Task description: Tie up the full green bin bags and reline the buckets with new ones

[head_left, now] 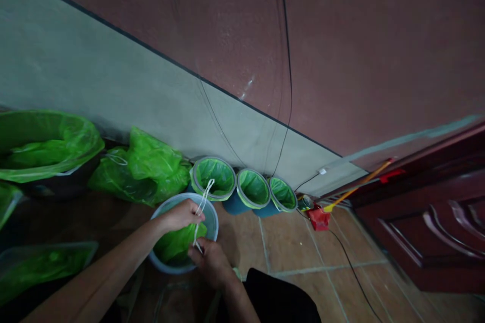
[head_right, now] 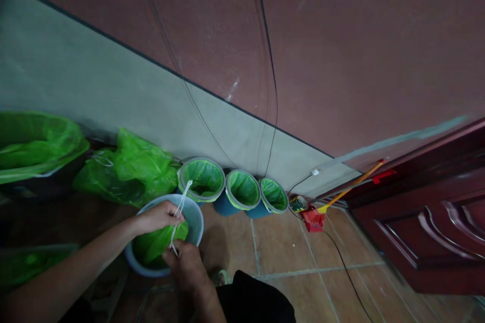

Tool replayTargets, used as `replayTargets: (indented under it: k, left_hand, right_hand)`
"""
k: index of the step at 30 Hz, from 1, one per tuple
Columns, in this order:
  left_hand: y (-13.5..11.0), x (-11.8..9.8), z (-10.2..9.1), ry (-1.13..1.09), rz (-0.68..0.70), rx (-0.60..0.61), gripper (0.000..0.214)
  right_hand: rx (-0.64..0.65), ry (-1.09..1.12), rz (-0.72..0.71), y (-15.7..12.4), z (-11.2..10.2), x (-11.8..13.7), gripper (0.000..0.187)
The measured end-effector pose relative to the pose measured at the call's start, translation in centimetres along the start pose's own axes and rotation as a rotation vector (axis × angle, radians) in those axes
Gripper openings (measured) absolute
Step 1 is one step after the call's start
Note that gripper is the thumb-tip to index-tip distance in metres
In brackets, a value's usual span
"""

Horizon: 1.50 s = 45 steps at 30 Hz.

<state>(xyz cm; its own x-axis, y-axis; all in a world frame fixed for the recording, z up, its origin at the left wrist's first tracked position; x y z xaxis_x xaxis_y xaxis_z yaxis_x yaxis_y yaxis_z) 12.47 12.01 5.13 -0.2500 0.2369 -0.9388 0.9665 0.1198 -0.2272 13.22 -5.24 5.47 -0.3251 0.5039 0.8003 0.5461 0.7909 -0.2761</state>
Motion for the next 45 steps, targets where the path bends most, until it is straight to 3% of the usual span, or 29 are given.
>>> replayTargets:
  k: [1, 4, 7, 9, 13, 17, 23, 26, 29, 32, 36, 39, 42, 45]
  left_hand:
    - [-0.1, -0.2, -0.1, 0.046, 0.017, 0.012, 0.02]
    - [-0.8, -1.4, -0.5, 0.251, 0.124, 0.002, 0.016]
    - [-1.5, -2.5, -0.5, 0.429, 0.248, -0.043, 0.02]
    - [-1.8, -3.0, -0.4, 0.493, 0.324, -0.075, 0.022]
    - [-2.3, -3.7, -0.3, 0.613, 0.478, -0.111, 0.033]
    - [-2.6, -4.2, -0.1, 0.73, 0.558, -0.16, 0.037]
    - [-2.6, -3.7, 0.3, 0.794, 0.516, -0.26, 0.027]
    - [-2.6, -3.7, -0.2, 0.724, 0.494, -0.337, 0.02]
    - [-2.2, -3.4, -0.6, 0.589, 0.427, -0.37, 0.026]
    - [-1.4, -2.6, -0.5, 0.541, 0.366, -0.327, 0.031]
    - [-0.4, -0.9, -0.3, 0.609, 0.28, -0.304, 0.031]
    - [-0.4, -0.1, -0.8, 0.652, 0.201, -0.333, 0.029]
    - [-0.6, 0.1, -1.7, 0.58, 0.112, -0.376, 0.025]
    - [-0.5, 0.1, -2.2, 0.302, -0.031, -0.387, 0.028]
  right_hand:
    - [0.006, -0.055, 0.04, 0.2, -0.2, -0.4, 0.002]
    - [-0.167, -0.108, 0.116, 1.4, -1.9, -1.4, 0.033]
    - [-0.441, 0.026, 0.046, 2.9, -3.8, -0.9, 0.042]
    - [-0.511, 0.127, -0.049, 4.0, -4.1, -0.1, 0.036]
    - [-0.322, 0.482, -0.192, 6.3, -2.2, 0.9, 0.018]
    - [-0.241, 0.83, -0.122, 6.8, -0.8, 0.3, 0.016]
    - [-0.236, 0.965, 0.103, 5.3, -1.8, 0.6, 0.029]
    - [-0.252, 0.994, 0.177, 5.4, -2.3, 0.6, 0.037]
    - [-0.309, 0.94, 0.196, 6.0, -2.7, 0.2, 0.037]
    - [-0.432, 0.667, 0.082, 6.1, -3.5, 0.3, 0.024]
    - [-0.582, 0.04, -0.155, 4.6, -4.6, 1.7, 0.013]
    - [-0.583, -0.19, -0.071, 3.8, -4.4, 1.3, 0.018]
    - [-0.591, -0.085, 0.01, 3.9, -4.0, 0.0, 0.014]
    - [-0.599, 0.25, 0.027, 4.6, -3.5, -1.4, 0.012]
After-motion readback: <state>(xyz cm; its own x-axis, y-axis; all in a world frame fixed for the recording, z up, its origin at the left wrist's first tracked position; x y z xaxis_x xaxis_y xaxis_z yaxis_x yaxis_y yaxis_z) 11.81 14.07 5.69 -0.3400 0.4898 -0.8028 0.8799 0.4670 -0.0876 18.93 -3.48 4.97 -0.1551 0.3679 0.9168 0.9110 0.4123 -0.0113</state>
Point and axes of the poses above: each hand's wrist, its own y-axis towards the middle knuckle, its own z-axis out of the palm, x = y × z, the point moved 4 cm from there along y, towards the middle knuckle, and after that the axes turned 4 degrees about y, right-handed, at the moved point
